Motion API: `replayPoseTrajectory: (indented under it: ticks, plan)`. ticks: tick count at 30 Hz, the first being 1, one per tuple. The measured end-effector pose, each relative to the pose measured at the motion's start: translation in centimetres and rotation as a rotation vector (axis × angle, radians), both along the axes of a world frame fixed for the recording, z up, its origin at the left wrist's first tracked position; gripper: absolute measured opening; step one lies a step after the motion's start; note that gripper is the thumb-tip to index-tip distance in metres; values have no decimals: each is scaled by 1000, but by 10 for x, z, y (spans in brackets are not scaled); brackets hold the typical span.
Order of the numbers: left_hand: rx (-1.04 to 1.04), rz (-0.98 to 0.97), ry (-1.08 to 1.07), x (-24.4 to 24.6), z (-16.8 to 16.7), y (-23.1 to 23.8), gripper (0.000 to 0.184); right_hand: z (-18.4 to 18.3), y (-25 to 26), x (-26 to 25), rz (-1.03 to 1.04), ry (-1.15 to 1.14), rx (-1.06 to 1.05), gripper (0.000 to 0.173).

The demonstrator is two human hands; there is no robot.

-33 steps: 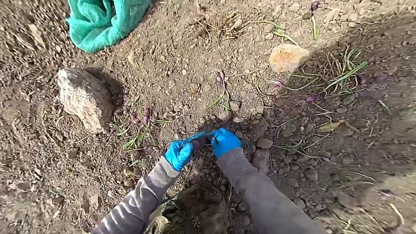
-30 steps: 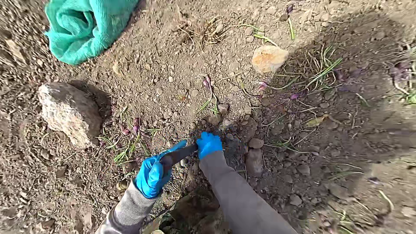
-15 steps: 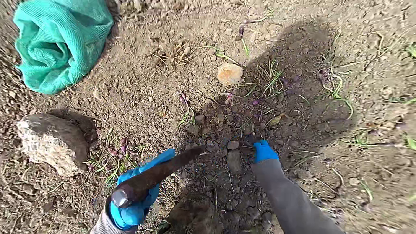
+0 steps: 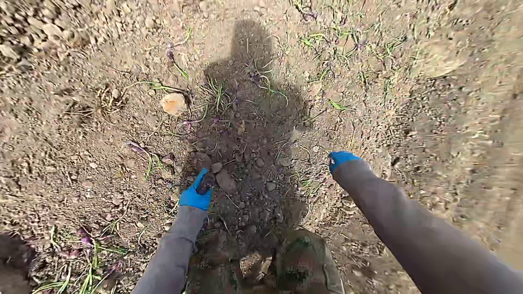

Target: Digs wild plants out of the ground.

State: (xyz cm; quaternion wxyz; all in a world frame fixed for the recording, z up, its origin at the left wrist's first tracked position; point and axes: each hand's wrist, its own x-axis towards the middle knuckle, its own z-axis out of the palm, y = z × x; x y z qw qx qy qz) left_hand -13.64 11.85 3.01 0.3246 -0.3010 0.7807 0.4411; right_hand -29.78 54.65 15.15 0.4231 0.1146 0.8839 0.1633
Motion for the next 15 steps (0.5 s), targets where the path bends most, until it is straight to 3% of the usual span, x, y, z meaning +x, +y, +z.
replayPoseTrajectory:
  ticks: [3, 5, 6, 7, 8, 9, 10, 11, 12, 14, 15]
  plan:
    - [-22, 44, 23, -1, 5, 1, 57, -5, 37, 94, 21, -210, -70, 34]
    - [-31, 46, 54, -3, 7, -1, 53, 14, 17, 146, 133, -183, -110, 30]
    - [-19, 33, 57, -8, 16, -3, 49, 34, -21, 135, -43, -514, 21, 41]
    - [-10, -4, 45, -13, 27, -5, 46, 32, -31, 138, -120, -664, 60, 46]
    - [-45, -28, 105, -13, 30, -5, 42, 13, -7, 162, -42, -589, -28, 45]
    - [-133, 11, 307, -4, 14, -2, 36, -35, 47, 208, 160, -189, -243, 38]
    - [-227, 159, 586, 3, -20, 2, 28, -81, 74, 216, 93, -147, -276, 43]
    - [-121, 235, 474, -2, -17, -3, 30, -115, 84, 205, -63, -238, -232, 53]
    - [-102, 361, 586, 5, -38, -2, 32, -140, 88, 198, -190, -260, -200, 61]
    - [24, 498, 638, 16, -48, -1, 44, -175, 90, 195, -322, -218, -181, 58]
    - [47, 455, 660, 18, -47, 0, 48, -185, 89, 197, -344, -191, -188, 52]
